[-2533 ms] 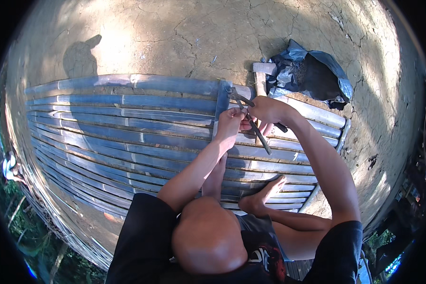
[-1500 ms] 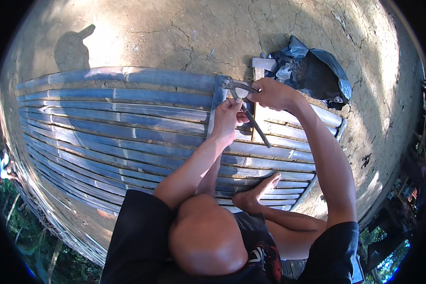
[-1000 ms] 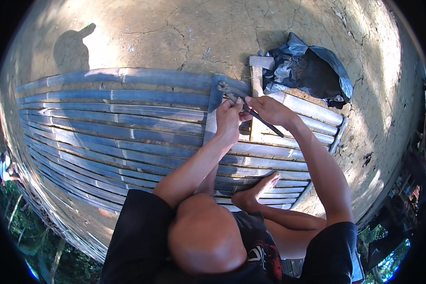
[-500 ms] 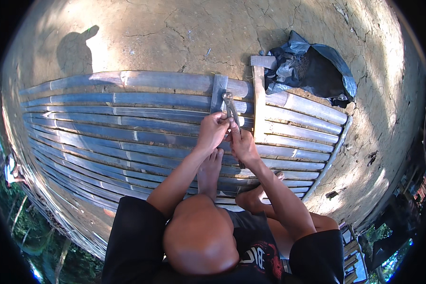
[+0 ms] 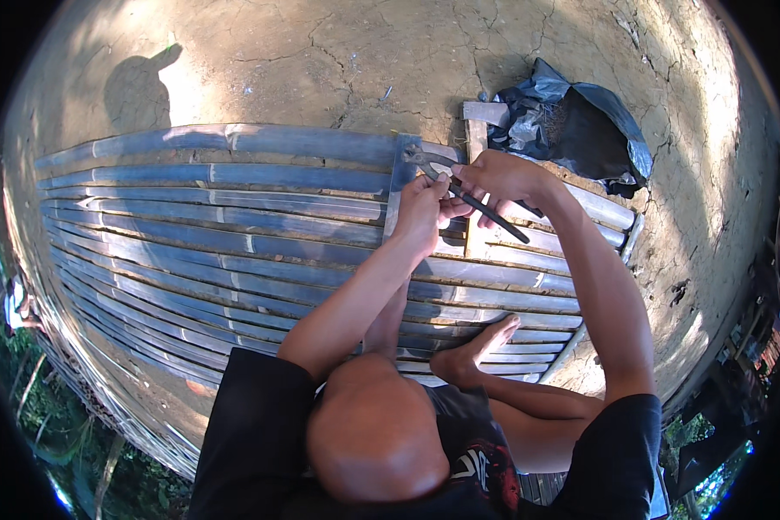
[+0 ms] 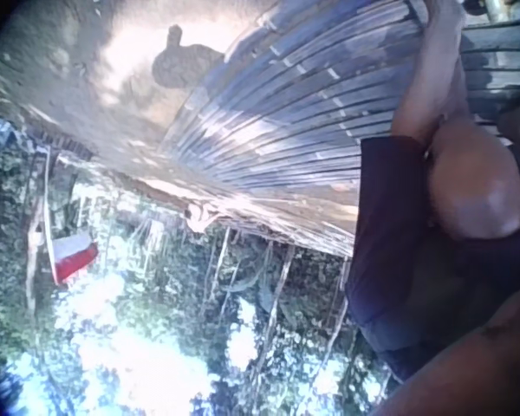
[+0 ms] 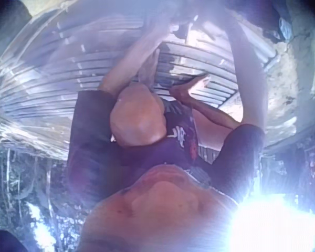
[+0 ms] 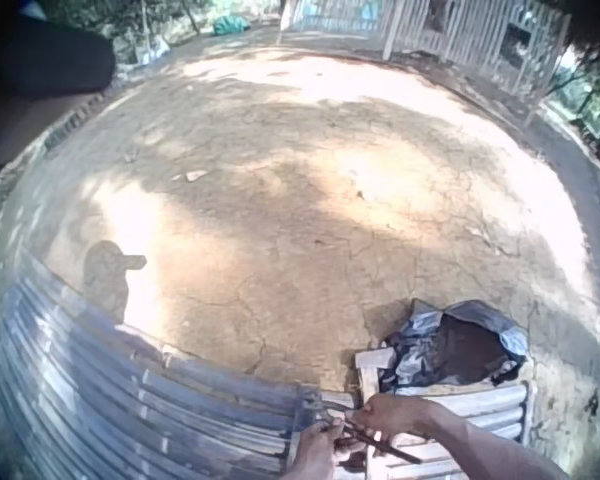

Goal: The person assembles a bamboo lattice structure by hammering nails through cross-beams and securing them with wire using pliers.

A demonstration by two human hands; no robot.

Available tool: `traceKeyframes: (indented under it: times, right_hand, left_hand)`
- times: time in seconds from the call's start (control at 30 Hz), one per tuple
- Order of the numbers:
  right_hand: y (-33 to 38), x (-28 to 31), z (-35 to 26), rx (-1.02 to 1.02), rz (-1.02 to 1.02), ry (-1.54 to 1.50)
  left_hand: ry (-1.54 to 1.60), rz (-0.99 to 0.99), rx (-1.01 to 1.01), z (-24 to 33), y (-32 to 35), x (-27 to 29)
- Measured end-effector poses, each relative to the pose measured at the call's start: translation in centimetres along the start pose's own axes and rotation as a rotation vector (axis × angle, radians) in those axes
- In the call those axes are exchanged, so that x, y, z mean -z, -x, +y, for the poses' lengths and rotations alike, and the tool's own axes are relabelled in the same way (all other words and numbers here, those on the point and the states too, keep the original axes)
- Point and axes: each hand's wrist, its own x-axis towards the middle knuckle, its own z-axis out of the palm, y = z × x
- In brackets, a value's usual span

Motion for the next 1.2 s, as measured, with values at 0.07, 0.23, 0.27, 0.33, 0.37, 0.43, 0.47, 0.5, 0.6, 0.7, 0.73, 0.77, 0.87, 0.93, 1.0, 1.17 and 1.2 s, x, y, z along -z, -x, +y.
traceKeyframes:
  times: [0.07,0.23,0.27,0.33,0.37,0.43,0.47,0.5,0.6,0.7,0.73,0.77,0.87,0.93,1.0,1.17,1.2]
  right_hand:
    - [0.1,0.4,-1.1,-0.036,-0.029,0.102]
    - [-0.2,1.7,-2.2,-0.066,-0.119,0.211]
    - [-0.4,1.9,-2.2,-0.061,-0.130,0.223]
    - [-0.3,1.8,-1.7,-0.035,-0.122,0.191]
    - [-0.2,1.7,-1.4,-0.029,-0.129,0.162]
    - [-0.4,2.0,-0.8,-0.032,-0.128,0.112]
    - [-0.4,2.0,-0.6,-0.031,-0.129,0.095]
    - [-0.3,2.0,-0.3,-0.029,-0.129,0.076]
    - [-0.4,2.0,-0.1,-0.011,-0.103,0.087]
    - [0.0,1.5,-0.8,-0.051,-0.076,0.182]
    - [0.3,1.2,-1.3,-0.074,-0.071,0.225]
    - [0.6,0.8,-1.3,-0.071,-0.052,0.224]
    - [1.7,1.7,1.5,0.034,-0.182,0.105]
    - [2.9,1.5,1.7,-0.030,-0.213,-0.037]
    - [2.3,1.5,3.4,-0.074,-0.219,-0.173]
    - [-0.5,-8.2,10.4,0.371,0.352,0.053]
    - [-2.1,-10.3,12.5,0.506,0.486,-0.001]
  left_hand:
    - [0.058,0.005,-0.006,-0.1,0.0,-0.6]
    - [0.148,0.012,-0.061,-1.1,-0.3,-1.2]
    - [0.147,0.020,-0.061,-1.3,-0.4,-1.0]
    - [0.147,0.033,-0.056,-1.5,-0.3,-1.1]
    - [0.147,0.058,-0.046,-1.6,-0.3,-1.3]
    - [0.137,0.059,-0.047,-1.9,-0.2,-1.6]
    - [0.132,0.060,-0.047,-2.0,-0.1,-1.7]
    - [0.158,0.067,-0.062,-2.0,0.2,-2.1]
    - [0.141,0.056,-0.073,-2.2,-0.6,-2.2]
    - [0.129,0.047,-0.063,-2.1,-0.9,-2.0]
    - [0.128,0.042,-0.073,-2.1,-1.1,-1.9]
    - [0.128,0.037,-0.083,-2.2,-1.4,-1.8]
    - [0.131,-0.015,-0.099,-2.1,-1.6,-1.6]
    - [0.161,-0.047,-0.093,-2.3,-1.6,-1.4]
    - [0.123,-0.051,-0.114,-2.8,-1.7,-0.9]
    - [-0.105,-0.088,-0.104,-3.2,-0.4,2.0]
    - [-0.186,-0.060,-0.087,-2.9,0.1,2.5]
